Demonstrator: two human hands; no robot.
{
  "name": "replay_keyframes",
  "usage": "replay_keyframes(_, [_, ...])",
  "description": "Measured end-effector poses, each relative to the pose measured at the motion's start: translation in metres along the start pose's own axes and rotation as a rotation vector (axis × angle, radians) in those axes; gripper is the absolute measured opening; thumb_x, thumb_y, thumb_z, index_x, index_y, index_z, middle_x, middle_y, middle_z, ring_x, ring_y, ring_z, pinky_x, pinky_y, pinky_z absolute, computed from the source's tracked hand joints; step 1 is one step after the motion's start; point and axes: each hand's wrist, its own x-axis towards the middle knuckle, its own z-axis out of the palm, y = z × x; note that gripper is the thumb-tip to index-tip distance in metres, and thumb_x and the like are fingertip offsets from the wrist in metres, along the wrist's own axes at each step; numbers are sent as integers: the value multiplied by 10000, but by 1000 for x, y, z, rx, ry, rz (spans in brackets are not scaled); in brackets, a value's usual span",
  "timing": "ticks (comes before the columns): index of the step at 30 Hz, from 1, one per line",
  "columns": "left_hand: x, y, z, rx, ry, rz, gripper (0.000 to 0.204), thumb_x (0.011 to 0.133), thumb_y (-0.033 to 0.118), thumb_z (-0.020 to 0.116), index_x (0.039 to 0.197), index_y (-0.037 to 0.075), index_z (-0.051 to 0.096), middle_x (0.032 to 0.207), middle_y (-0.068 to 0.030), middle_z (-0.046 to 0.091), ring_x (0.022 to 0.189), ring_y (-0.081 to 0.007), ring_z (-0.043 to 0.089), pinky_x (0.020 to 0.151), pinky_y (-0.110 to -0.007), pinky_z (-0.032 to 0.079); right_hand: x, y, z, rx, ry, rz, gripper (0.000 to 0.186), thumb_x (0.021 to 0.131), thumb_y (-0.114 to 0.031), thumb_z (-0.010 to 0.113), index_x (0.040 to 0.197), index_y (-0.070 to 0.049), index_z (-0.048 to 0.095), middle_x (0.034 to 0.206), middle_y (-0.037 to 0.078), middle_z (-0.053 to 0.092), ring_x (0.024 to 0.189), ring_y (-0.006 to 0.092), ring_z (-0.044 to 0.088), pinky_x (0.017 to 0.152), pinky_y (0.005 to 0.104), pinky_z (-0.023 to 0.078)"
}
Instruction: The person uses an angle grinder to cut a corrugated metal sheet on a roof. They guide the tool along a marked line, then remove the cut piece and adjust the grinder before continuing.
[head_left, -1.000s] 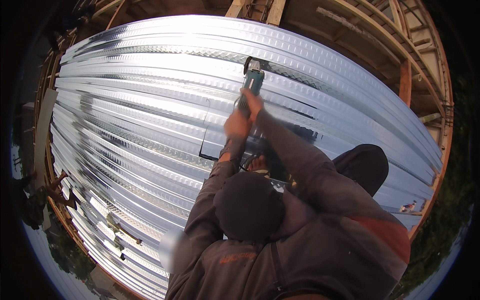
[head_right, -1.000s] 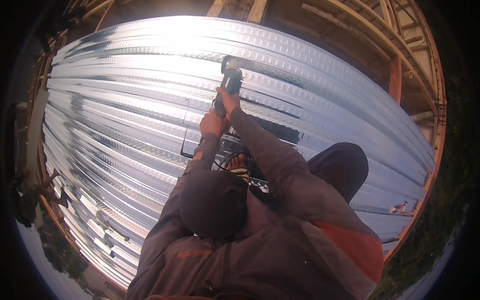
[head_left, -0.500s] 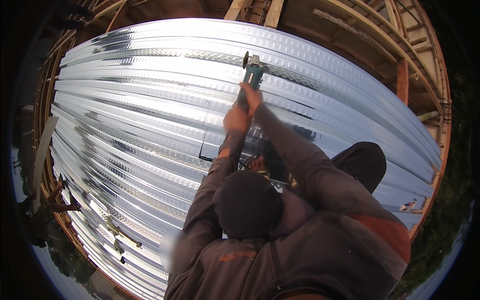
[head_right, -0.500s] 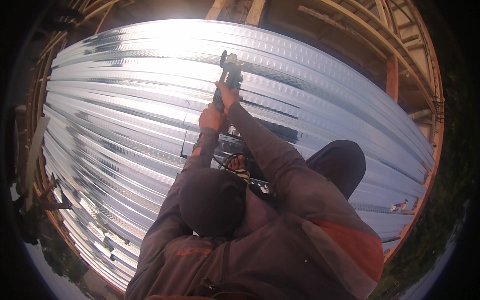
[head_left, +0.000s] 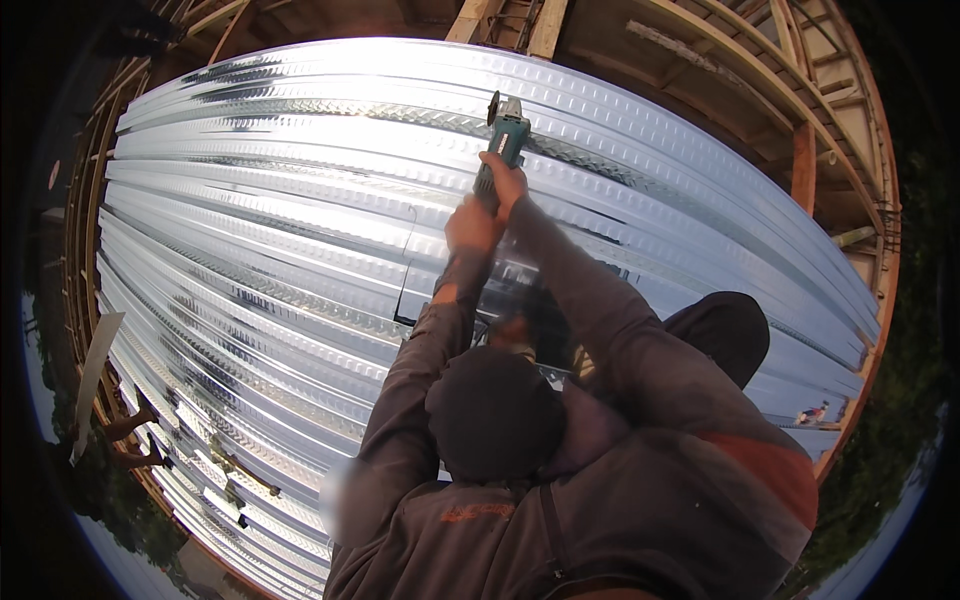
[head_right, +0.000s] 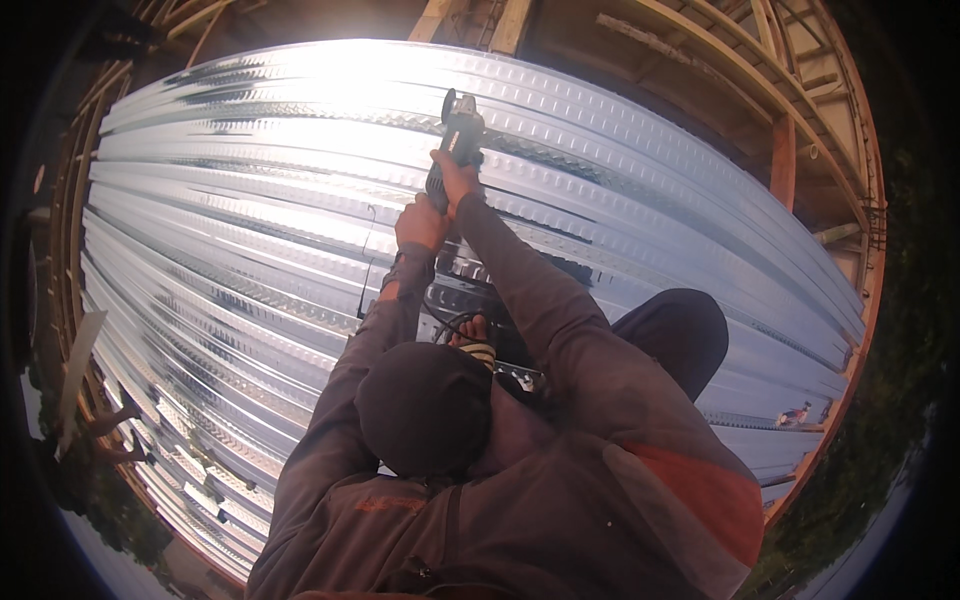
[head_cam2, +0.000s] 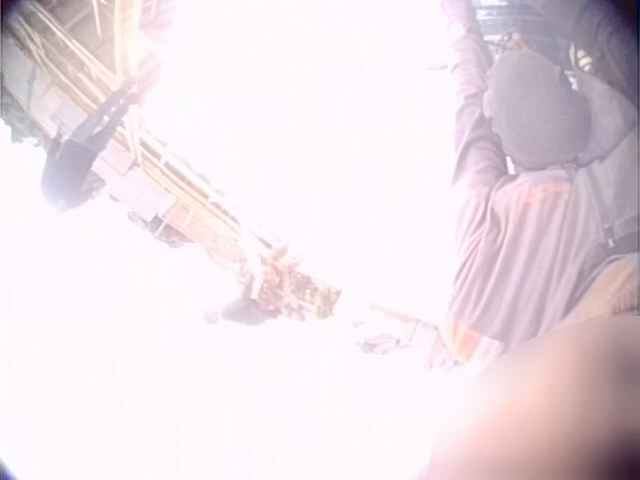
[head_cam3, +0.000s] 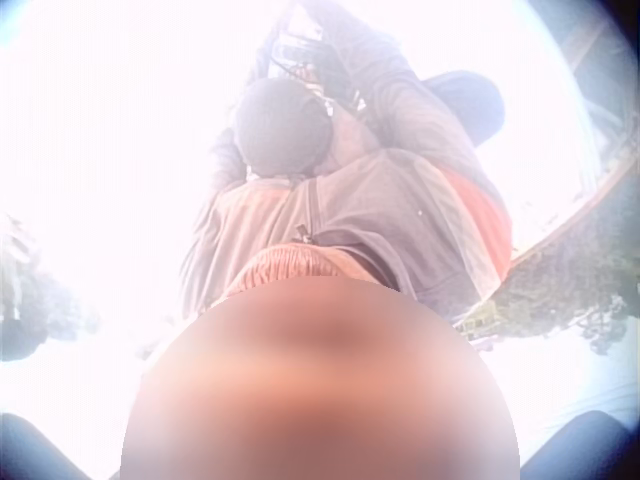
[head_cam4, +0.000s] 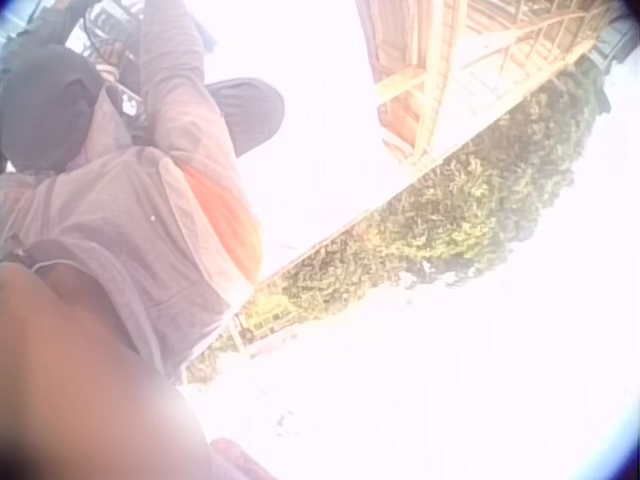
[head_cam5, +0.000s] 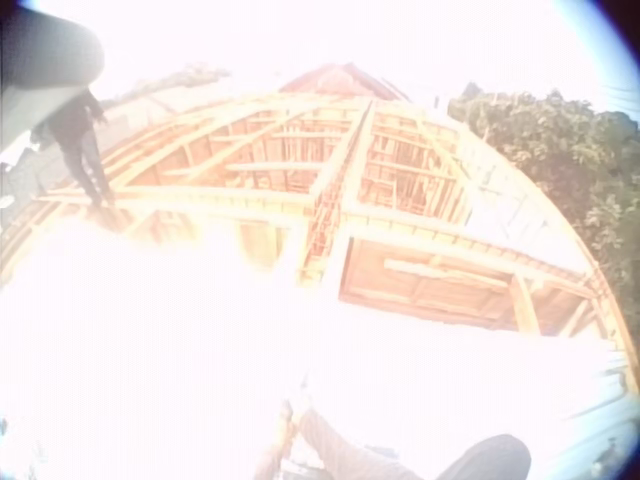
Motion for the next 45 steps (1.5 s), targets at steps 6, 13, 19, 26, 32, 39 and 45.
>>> replay_keyframes(6, [17, 6, 4, -17, 38, -5, 495, 815, 445, 711, 968, -17, 622, 939, -270, 707, 932, -429, 700, 824, -504, 559, 9, -18, 2, -50, 4, -18, 421, 788, -348, 789, 1018, -35, 626, 797, 56, 592, 634, 186, 592, 578, 371, 508])
replay_keyframes(13, [38, 15, 7, 11, 30, -3, 546, 828, 508, 671, 990, -12, 638, 953, -252, 712, 934, -419, 703, 825, -491, 564, 26, -32, 4, -16, -31, 10, 400, 783, -337, 793, 999, -46, 623, 766, 45, 585, 621, 178, 587, 569, 373, 505])
replay_keyframes(19, [51, 24, 8, 40, 31, 0, 548, 822, 509, 689, 1009, -4, 644, 968, -227, 713, 944, -389, 705, 829, -472, 564, 34, -44, 4, 6, -55, -1, 389, 778, -332, 797, 977, -53, 615, 747, 45, 582, 604, 175, 584, 559, 378, 508])
replay_keyframes(26, [70, 36, 6, 17, 22, -13, 539, 824, 505, 696, 1008, 0, 657, 994, -216, 715, 981, -366, 704, 845, -448, 566, 48, -63, 9, 4, -51, 8, 459, 772, -371, 797, 1034, -39, 618, 766, 65, 592, 606, 205, 592, 571, 393, 522])
replay_keyframes(32, [85, 53, -2, 22, 27, -14, 429, 816, 408, 744, 1000, 24, 685, 1003, -163, 721, 977, -330, 712, 835, -427, 574, 65, -81, 11, 17, -58, 34, 561, 774, -342, 805, 1168, -1, 595, 930, 107, 614, 766, 241, 623, 662, 431, 540])
replay_keyframes(39, [79, 49, -5, 34, -2, -13, 450, 801, 401, 750, 1035, 20, 692, 1053, -181, 725, 1014, -332, 706, 864, -416, 569, 68, -73, 8, 30, -55, 71, 567, 778, -312, 807, 1208, -9, 595, 990, 111, 622, 822, 252, 634, 687, 438, 544])
replay_keyframes(45, [72, 48, -5, 56, 14, -14, 336, 838, 339, 713, 992, 41, 716, 1016, -144, 725, 990, -304, 715, 835, -406, 577, 63, -66, 9, 31, -93, 35, 420, 781, -379, 781, 1001, -70, 601, 766, 71, 591, 637, 228, 608, 603, 412, 546])
